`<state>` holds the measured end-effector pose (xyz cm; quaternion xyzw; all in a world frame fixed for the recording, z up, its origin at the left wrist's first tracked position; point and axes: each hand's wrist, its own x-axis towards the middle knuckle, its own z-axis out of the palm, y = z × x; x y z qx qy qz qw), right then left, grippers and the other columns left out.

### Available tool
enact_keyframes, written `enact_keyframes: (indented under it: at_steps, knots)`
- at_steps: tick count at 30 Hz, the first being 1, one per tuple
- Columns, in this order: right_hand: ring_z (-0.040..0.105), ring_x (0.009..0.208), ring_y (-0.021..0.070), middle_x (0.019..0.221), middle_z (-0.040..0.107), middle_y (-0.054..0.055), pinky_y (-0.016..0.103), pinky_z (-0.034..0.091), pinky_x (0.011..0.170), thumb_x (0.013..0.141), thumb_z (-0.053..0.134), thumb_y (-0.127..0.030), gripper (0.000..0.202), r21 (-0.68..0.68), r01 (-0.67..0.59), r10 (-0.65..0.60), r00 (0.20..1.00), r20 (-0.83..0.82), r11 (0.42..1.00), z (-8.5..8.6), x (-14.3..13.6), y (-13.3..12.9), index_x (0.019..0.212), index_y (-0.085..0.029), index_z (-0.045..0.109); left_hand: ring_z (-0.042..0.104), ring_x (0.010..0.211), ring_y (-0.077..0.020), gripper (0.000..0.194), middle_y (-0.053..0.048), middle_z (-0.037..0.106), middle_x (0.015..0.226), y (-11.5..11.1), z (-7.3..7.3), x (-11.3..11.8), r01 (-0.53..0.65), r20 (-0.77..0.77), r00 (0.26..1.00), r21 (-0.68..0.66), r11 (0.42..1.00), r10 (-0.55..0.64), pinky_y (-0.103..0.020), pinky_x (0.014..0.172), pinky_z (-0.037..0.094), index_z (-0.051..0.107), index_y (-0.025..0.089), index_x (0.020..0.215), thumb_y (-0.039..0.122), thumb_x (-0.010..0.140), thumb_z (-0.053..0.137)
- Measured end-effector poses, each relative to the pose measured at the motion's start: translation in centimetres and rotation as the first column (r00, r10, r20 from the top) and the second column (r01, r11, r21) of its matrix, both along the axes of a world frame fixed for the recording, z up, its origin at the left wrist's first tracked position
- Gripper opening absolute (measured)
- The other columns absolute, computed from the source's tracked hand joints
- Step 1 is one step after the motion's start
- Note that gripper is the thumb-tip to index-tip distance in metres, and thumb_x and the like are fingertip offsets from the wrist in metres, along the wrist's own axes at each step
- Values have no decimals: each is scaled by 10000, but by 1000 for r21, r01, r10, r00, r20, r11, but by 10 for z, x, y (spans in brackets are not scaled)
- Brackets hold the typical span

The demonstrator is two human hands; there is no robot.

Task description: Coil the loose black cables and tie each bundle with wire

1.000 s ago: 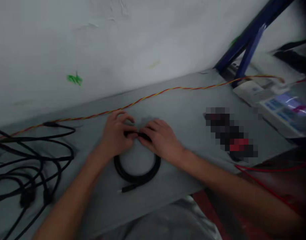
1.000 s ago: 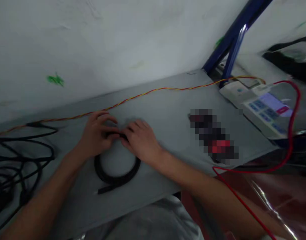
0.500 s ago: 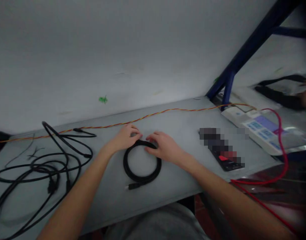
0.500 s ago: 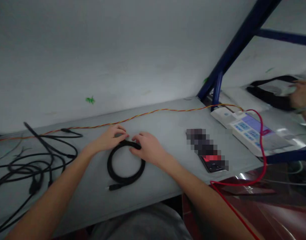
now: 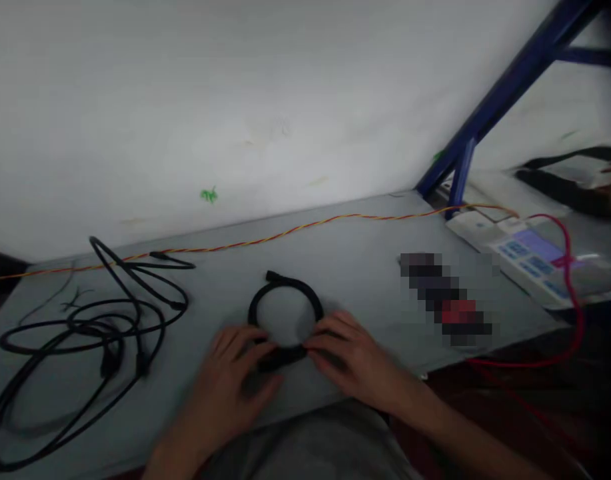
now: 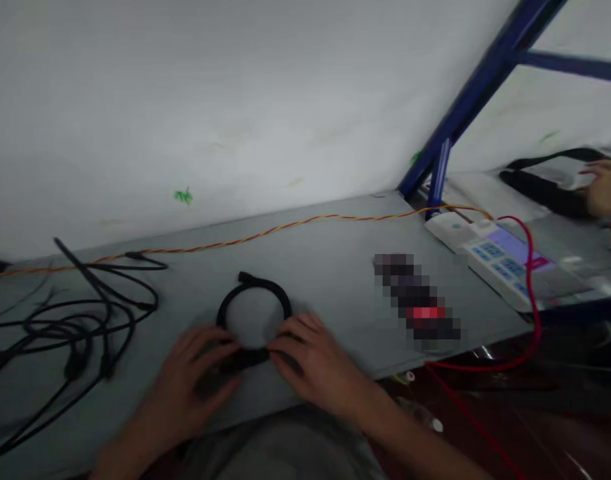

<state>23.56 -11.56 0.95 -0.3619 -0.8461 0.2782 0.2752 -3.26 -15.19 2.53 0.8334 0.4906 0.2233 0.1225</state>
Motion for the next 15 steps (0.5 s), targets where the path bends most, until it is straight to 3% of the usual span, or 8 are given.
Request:
enact_keyframes:
  at_steps: [9, 15]
  knots:
    - [579, 1086, 277, 1139, 681, 81, 509, 520, 980, 981, 693, -270, 303, 16, 9, -11, 997, 74, 1000, -6, -18, -15, 1283, -257, 673, 598, 1214, -307, 285, -101, 702, 1244, 7, -11, 18, 31, -7, 1000, 27, 999, -30, -551, 1042, 523, 701, 242, 1191, 250, 907, 711]
    - [567, 1067, 263, 1090, 684, 61, 478, 505, 967, 957, 719, -222, 184, -29, 74, -73, 997, 24, 997, -8, -26, -16, 1137, -255, 708, 623, 1153, -277, 251, -77, 727, 1199, 7, -14, 19, 48, 44, 998, -8, 999, -48, -545, 1049, 497, 715, 254, 1166, 223, 917, 698]
